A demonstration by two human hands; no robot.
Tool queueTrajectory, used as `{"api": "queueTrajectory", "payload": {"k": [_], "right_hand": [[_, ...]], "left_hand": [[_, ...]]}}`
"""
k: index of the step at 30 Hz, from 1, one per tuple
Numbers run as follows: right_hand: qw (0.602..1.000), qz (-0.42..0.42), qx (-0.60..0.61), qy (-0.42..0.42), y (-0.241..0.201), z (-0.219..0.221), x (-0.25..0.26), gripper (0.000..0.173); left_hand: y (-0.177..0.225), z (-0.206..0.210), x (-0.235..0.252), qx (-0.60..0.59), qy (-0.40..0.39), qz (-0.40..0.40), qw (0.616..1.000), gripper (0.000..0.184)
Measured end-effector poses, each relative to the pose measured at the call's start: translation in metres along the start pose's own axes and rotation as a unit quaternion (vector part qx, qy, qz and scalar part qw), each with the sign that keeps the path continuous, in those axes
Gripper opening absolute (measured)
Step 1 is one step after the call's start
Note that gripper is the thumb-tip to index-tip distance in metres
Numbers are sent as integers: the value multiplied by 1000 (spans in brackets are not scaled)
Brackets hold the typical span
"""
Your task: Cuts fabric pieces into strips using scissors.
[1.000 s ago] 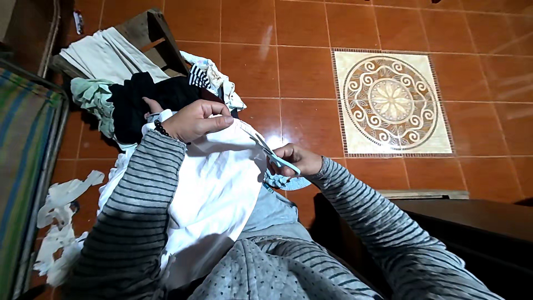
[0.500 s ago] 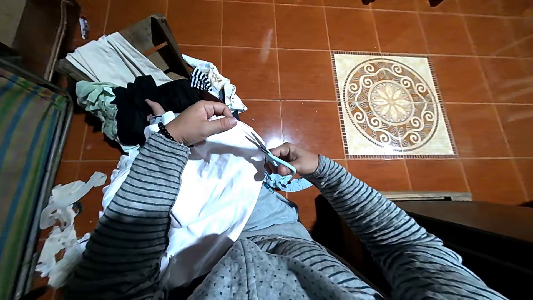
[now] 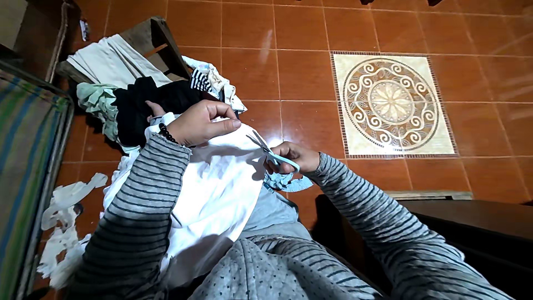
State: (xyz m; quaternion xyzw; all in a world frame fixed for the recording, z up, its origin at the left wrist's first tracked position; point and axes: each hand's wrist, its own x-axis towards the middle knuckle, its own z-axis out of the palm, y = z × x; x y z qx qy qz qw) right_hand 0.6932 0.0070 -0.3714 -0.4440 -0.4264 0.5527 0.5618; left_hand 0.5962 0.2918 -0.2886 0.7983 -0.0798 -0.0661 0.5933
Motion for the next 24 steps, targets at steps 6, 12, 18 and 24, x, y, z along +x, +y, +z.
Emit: {"api": "queueTrajectory", "payload": {"k": [6,12,18,24], "right_hand": [[1000,11,-9,9,4,-2,-5,30],[1000,-3,-15,1,-2,2,1,36],[1000,6,-14,8,0,-4,-2,29],[1000,-10,-6,-20,-1,-4,-8,39]], "left_hand": [[3,-4,-4,10,3,2,1000,10],[4,3,1,-4,-17,8,1000,10],[8,-2,-1,-2,-15,1,1000,15],[6,-9,-10,12,-17,-14,1000,13]]}}
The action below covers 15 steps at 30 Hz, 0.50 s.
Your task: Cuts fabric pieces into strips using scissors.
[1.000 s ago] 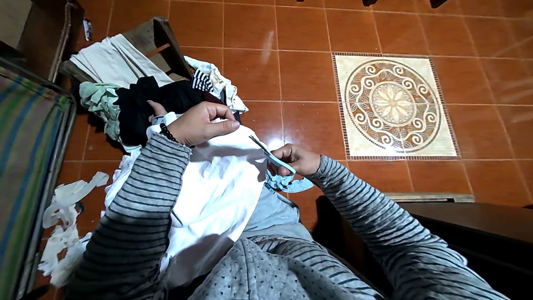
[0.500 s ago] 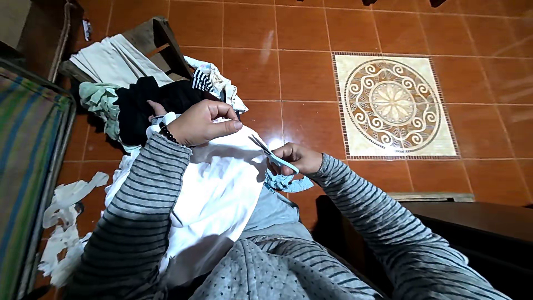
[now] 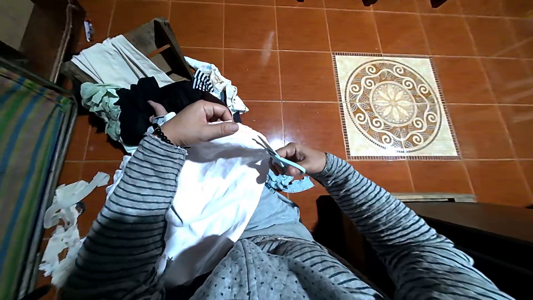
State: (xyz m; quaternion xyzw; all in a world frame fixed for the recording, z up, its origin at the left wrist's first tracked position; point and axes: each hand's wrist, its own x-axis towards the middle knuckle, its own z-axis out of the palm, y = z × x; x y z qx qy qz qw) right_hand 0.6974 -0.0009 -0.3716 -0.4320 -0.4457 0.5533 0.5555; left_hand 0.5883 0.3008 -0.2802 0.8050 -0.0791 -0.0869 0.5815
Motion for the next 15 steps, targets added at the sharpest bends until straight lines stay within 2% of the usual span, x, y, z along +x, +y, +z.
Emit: {"api": "queueTrajectory", "payload": {"k": [4,12,15], "right_hand": [[1000,-2,-5,-12,-5,-1,6,47],[1000,-3,-3,-4,-3,-1,2,30],[1000,-6,-5,-16,-5,1,4,37]], "left_hand": [[2,4,3,-8,10,20,1000,12],[1,1,-2,3,19,12,1000,12],[5,4,0,-5,14,11,1000,11]]}}
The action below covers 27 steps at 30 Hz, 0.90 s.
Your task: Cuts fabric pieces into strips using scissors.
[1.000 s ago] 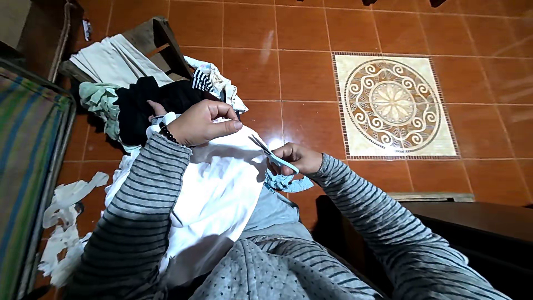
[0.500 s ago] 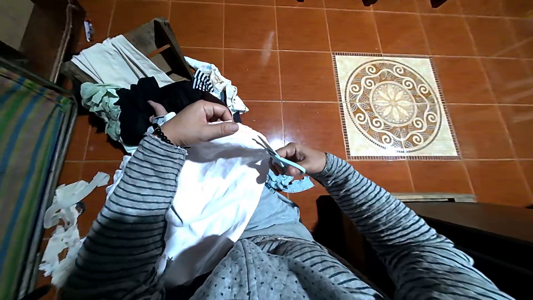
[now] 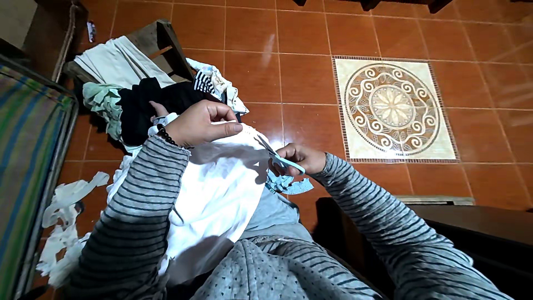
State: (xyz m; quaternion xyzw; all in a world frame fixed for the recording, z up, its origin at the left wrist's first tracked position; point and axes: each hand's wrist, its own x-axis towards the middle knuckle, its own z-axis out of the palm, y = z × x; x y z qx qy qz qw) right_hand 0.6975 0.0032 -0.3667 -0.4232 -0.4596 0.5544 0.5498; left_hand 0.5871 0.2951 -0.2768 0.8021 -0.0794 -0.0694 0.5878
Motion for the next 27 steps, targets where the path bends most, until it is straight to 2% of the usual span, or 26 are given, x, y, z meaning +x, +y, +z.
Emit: {"api": "queueTrajectory", "payload": {"k": [5,18,24,27], "right_hand": [[1000,-5,5,-10,-4,-1,5,45],[1000,2,8,18,3,1,-4,25],[1000,-8,-5,10,-2,2,1,36],[1000,-8,0,11,-4,2,5,34]], "left_hand": [[5,2,1,14,17,5,1000,11],[9,-6,-5,42,29,5,999,13],[12,0,-2,37,24,-3,999,12],[15,1,0,29,20,2,999,12]]}}
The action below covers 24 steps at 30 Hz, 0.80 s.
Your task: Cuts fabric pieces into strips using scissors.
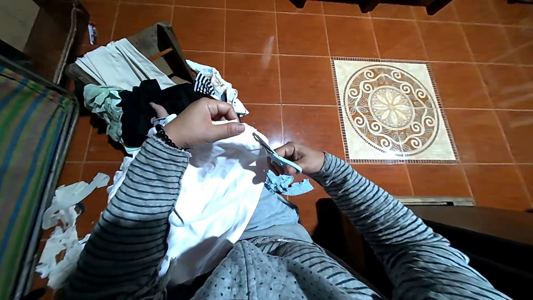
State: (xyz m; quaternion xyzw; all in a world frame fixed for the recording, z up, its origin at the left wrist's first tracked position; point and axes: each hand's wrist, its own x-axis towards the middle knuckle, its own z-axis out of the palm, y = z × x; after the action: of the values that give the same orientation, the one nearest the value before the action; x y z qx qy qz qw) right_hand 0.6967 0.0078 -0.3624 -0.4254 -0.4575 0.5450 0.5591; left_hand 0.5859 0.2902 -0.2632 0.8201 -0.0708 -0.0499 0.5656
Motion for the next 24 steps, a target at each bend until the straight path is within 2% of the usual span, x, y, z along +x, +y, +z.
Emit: {"api": "queueTrajectory", "payload": {"k": [4,10,20,24], "right_hand": [[1000,7,-9,3,2,-4,-4,27],[1000,-2,-6,-13,-5,-1,2,35],[1000,5,-13,0,-4,-9,-11,24],[1000,6,-8,-23,-8,-5,-4,33]], "left_hand": [[0,-3,-2,6,2,0,1000,11],[-1,1,0,-10,-3,7,1000,10],[-7,-13,-9,-29,-23,2,999,3],[-8,-9,-6,-38,-32,24,998,6]]}}
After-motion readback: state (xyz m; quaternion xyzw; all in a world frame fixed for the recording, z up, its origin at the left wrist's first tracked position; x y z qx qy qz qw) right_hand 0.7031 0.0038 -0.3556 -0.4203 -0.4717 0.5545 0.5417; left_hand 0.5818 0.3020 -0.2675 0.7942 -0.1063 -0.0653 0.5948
